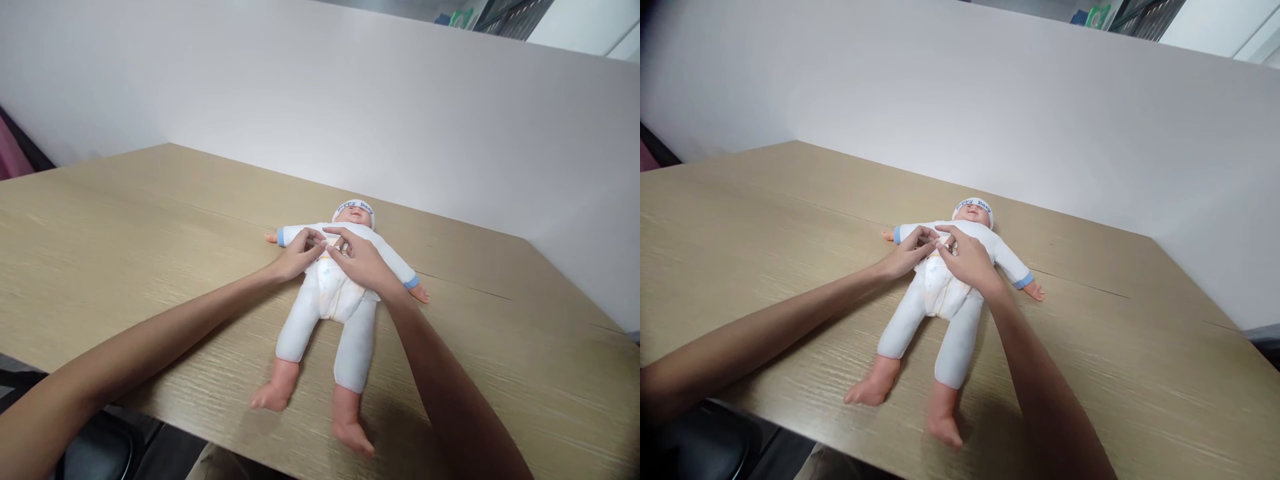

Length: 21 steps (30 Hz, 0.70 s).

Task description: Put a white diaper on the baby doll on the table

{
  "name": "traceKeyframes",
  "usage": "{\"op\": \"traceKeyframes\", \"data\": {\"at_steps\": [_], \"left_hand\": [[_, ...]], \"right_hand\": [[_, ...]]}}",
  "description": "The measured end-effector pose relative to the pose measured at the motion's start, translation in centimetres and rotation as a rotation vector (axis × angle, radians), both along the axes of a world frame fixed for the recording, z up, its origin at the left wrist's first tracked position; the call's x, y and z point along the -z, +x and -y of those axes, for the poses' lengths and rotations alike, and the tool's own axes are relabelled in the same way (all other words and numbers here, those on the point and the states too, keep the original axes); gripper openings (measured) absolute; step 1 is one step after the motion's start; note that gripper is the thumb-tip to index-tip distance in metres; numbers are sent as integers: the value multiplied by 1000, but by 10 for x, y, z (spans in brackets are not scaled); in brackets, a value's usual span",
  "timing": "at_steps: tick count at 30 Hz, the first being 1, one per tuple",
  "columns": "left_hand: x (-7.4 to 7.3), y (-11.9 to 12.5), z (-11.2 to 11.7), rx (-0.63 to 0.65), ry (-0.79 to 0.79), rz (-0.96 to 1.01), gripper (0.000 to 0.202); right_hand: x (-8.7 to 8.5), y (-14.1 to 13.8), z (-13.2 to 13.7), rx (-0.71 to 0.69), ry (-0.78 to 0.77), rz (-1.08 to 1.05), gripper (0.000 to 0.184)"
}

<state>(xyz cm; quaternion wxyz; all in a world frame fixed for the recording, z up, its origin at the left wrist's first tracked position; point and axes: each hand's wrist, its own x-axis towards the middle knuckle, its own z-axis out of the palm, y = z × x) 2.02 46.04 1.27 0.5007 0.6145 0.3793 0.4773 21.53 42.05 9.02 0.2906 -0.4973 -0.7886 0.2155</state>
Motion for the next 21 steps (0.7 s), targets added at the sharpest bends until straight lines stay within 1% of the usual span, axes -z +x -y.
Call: {"op": "traceKeyframes", "data": {"at_steps": [2,3,6,8,12,14,16,18,19,20,21], "left_hand": [[7,0,0,-1,78,-4,42],[10,0,0,18,88,-6,43],[11,0,-1,91,44,-6,49],[9,-1,-3,101,35,-13,51],[6,0,-4,55,24,-45,50],[2,-1,2,-31,25,-53,45],[-5,-3,17,-168,71,-79,38],[-17,-9,42,-260,175,-133,32],[-23,-13,56,-255,234,-169,29],[-30,-17,70,-195,286,-212,27],[-36,-22,84,-92,331,-267,26]], "right_hand": [[1,0,-2,10,-11,-35,41],[1,0,-2,22,-20,-47,42],[2,1,-4,54,-51,-38,42],[3,3,-7,65,-66,-15,41],[3,3,-12,96,-44,-25,43],[-1,2,-8,119,22,-29,47],[-8,-1,6,148,112,-15,46],[-14,-3,33,156,180,14,39],[-16,-3,51,136,187,28,34],[-15,-2,69,100,167,39,29],[-13,1,89,51,127,41,25]]}}
